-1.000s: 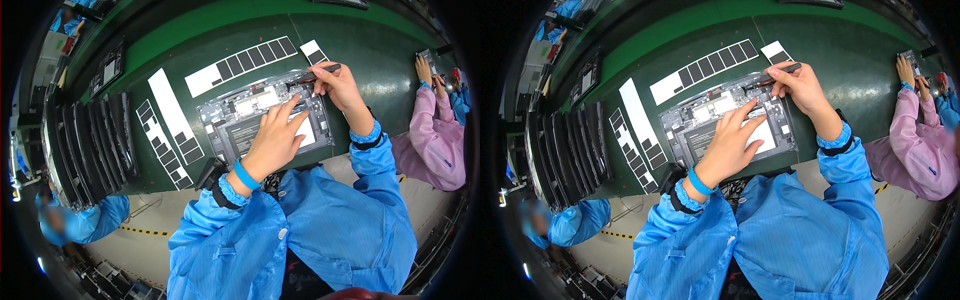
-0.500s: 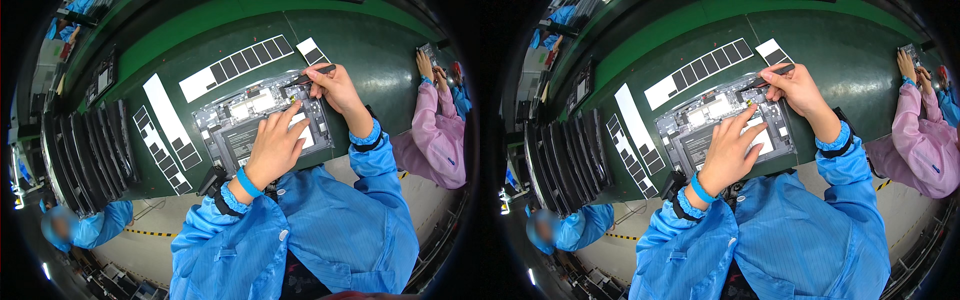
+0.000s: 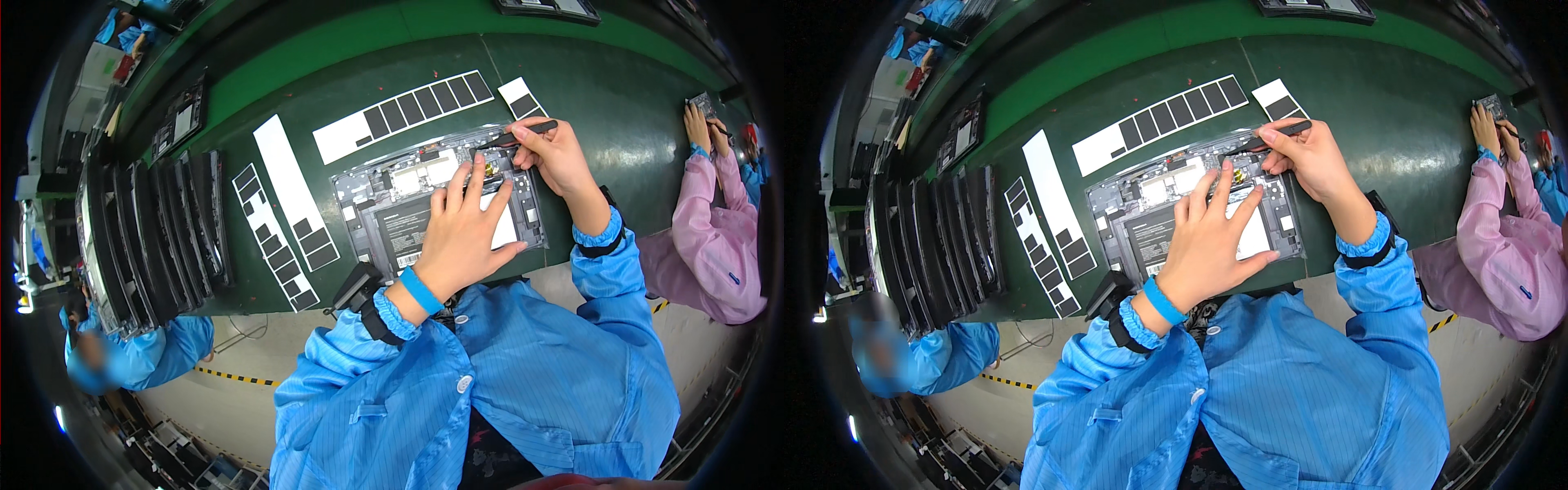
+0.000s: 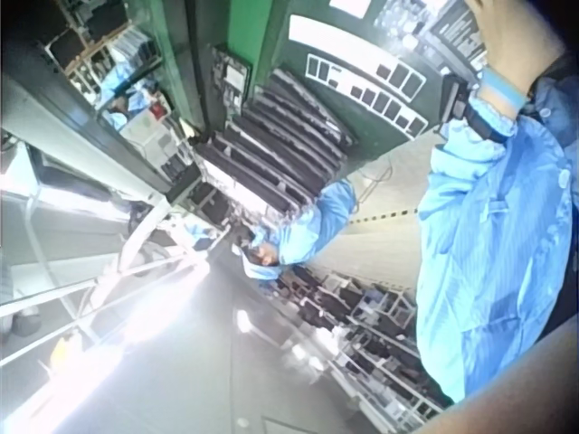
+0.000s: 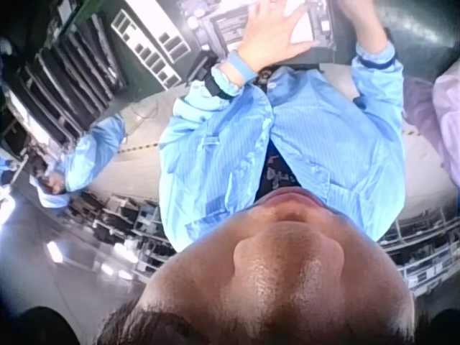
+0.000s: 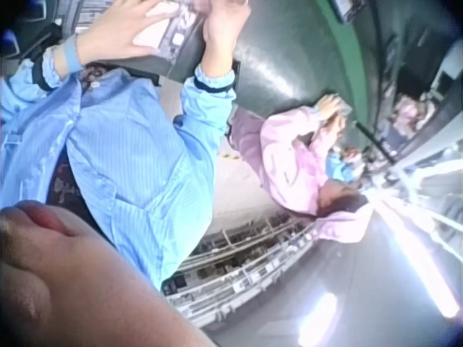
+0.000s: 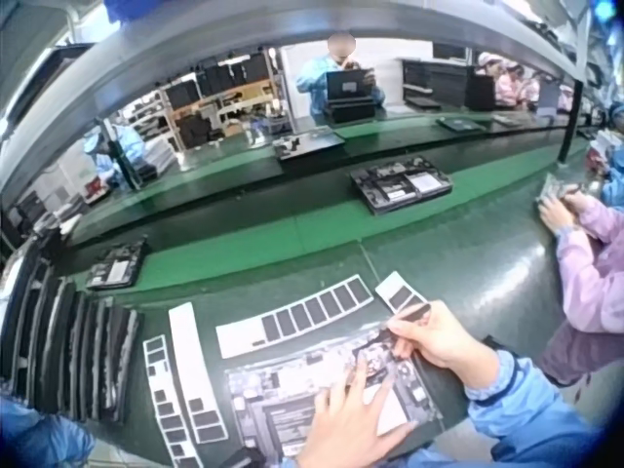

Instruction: Applying stickers and marking internal components of laptop computers on an assembly line.

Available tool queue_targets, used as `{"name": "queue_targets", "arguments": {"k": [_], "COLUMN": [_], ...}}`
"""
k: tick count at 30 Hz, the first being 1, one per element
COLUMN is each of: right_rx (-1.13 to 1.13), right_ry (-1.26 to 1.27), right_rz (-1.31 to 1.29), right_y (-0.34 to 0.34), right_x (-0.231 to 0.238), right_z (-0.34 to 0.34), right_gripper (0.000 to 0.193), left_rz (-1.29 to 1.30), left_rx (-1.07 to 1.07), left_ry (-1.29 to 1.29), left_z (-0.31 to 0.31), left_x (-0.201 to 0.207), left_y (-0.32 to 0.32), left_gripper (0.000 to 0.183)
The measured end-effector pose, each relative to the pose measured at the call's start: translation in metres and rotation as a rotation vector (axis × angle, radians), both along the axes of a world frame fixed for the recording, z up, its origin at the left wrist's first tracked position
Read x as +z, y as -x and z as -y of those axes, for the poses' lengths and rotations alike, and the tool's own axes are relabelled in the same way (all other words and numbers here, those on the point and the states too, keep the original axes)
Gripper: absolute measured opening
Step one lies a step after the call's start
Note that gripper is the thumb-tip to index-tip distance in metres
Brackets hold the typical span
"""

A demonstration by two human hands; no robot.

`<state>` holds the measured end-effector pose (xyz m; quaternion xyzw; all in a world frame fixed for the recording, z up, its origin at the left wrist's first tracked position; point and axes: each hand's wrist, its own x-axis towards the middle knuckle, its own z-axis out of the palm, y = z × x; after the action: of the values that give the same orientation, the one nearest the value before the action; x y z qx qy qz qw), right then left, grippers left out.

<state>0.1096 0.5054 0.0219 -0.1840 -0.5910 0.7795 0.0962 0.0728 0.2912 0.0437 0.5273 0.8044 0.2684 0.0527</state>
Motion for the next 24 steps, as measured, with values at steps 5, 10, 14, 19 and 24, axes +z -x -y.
{"name": "queue_targets", "arguments": {"k": [5,10,14,19,24], "right_rx": [-0.09,-0.162,-0.359,-0.146,-0.014], "right_ry": [-0.026,-0.082,-0.342,-0.623,-1.007], "right_rz": [-0.052,-0.185,-0.172,-0.012,0.278], "right_y": [0.002,0.007,0.005,-0.04,-0.062], "right_x": [0.003,0.0,0.009,0.047,0.026], "right_z": [0.007,0.008,0.002,0.027,0.056], "right_gripper": [0.026,0.028,0.03,0.034,0.051], "left_rz": [-0.051,0.005,0.024,0.082,0.568], "left_rx": [0.049,0.094,0.091,0.383,0.511], "left_ry": [0.018,0.016,-0.059,-0.165,-0.149], "left_z": [-0.005,-0.005,0.022,0.109,0.149], "left_x": [0.0,0.003,0.017,0.031,-0.001], "left_y": [-0.003,-0.003,-0.003,-0.002,-0.011], "left_gripper": [0.076,0.076,0.064,0.054,0.054]}}
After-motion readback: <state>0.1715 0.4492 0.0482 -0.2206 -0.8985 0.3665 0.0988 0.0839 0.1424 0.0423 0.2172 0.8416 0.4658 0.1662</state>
